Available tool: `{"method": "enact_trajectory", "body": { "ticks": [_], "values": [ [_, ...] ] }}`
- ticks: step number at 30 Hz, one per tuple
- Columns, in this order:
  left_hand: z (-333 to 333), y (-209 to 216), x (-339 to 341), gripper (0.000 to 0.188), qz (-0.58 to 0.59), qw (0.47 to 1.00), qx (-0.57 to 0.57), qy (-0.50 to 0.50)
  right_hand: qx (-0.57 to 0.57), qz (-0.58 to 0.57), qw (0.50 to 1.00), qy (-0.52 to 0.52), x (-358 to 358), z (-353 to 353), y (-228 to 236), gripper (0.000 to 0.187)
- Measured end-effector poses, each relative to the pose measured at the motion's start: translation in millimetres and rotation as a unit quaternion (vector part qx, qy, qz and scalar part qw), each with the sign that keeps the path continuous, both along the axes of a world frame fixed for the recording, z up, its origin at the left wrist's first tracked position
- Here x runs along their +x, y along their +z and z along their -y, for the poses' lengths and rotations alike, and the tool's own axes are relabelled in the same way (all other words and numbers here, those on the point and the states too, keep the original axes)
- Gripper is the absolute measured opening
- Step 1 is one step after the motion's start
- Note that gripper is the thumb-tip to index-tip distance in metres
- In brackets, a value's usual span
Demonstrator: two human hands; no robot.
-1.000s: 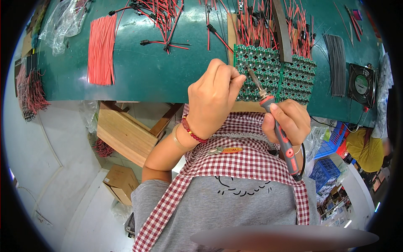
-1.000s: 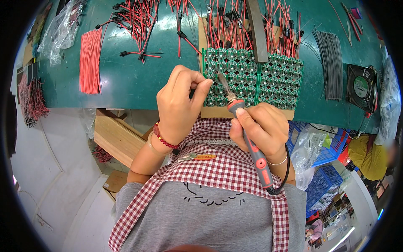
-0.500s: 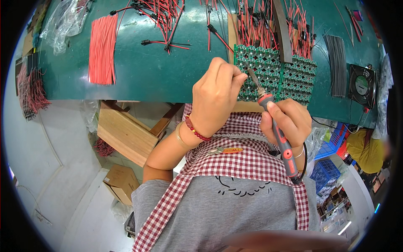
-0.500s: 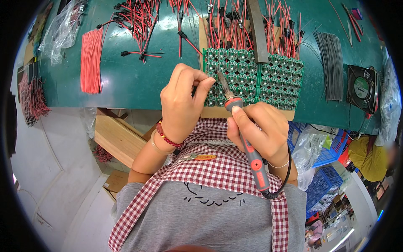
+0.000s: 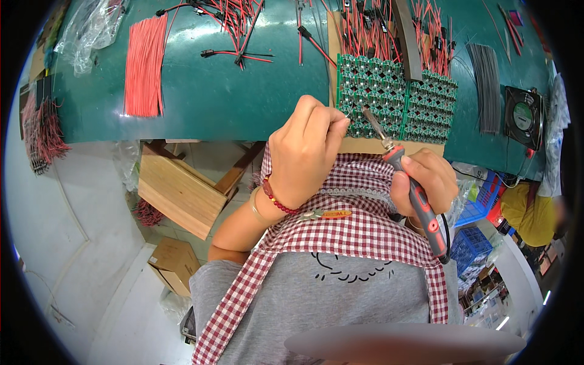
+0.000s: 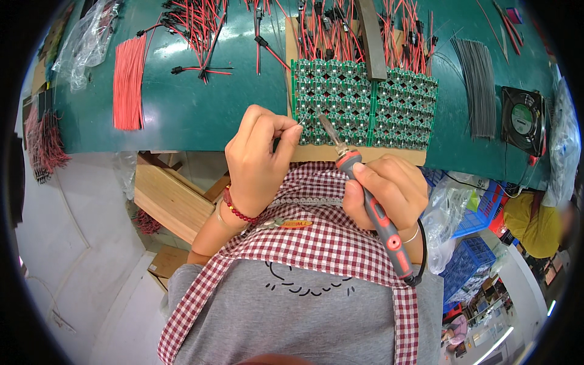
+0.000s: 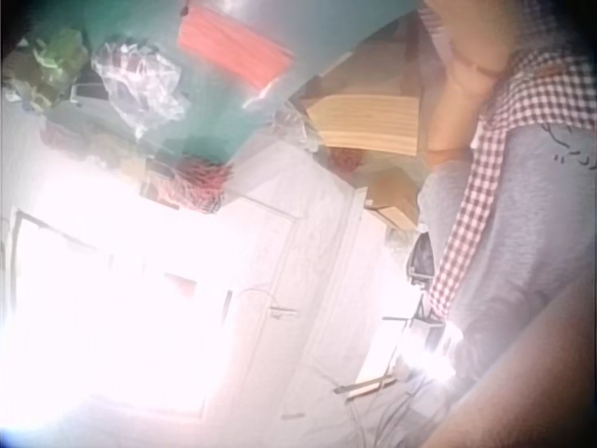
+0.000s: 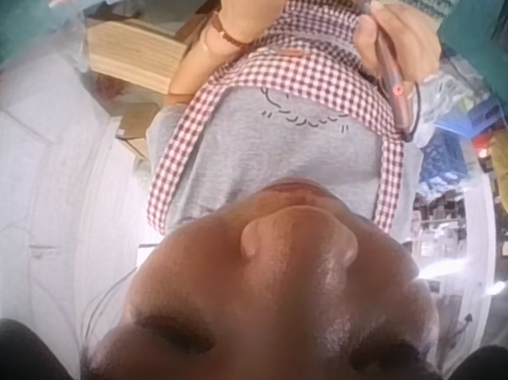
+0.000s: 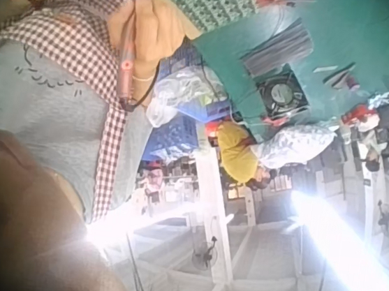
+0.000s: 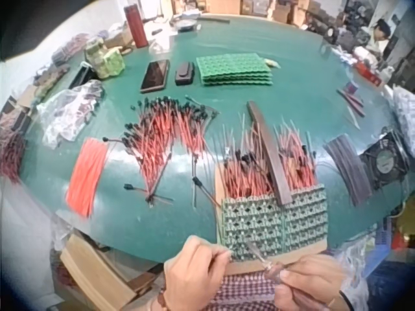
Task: The person attaches red wires to a large green printed circuit board (PCB) assembly using a soldering iron and solder wire.
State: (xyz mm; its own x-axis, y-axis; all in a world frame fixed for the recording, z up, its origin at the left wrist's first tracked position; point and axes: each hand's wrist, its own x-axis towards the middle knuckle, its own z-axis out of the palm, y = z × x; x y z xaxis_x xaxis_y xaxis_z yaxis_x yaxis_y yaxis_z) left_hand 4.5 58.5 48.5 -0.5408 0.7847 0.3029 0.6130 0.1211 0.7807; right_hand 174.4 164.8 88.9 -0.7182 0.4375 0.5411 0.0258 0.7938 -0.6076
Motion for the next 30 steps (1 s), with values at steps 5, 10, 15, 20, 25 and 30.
{"method": "enact_trajectory", "body": {
  "ticks": [5, 10, 15, 20, 25, 30],
  "values": [
    [1, 0, 0, 0.013, -0.004, 1.0, -0.012, -0.01, -0.001, 0.008, 1.0, -0.001, -3, 0, -6, 0.021],
    [-1, -2, 0, 0.013, -0.007, 1.0, -0.007, -0.013, 0.002, 0.009, 1.0, -0.004, -4, 2, -10, 0.021],
    [-4, -2, -1, 0.013, -0.013, 1.0, -0.01, -0.012, 0.005, 0.038, 0.999, -0.005, -6, 7, -3, 0.023],
    [-6, -5, 0, 0.013, -0.005, 1.0, -0.001, -0.015, 0.014, 0.079, 0.997, -0.002, -11, 9, 8, 0.025],
    [-1, -1, -1, 0.013, 0.016, 1.0, 0.011, -0.004, 0.006, 0.046, 0.999, 0.01, -4, 5, 14, 0.024],
    [14, 5, 8, 0.012, 0.036, 0.999, -0.022, 0.008, 0.0, 0.005, 1.0, 0.002, 11, 8, 9, 0.023]
  ]
}}
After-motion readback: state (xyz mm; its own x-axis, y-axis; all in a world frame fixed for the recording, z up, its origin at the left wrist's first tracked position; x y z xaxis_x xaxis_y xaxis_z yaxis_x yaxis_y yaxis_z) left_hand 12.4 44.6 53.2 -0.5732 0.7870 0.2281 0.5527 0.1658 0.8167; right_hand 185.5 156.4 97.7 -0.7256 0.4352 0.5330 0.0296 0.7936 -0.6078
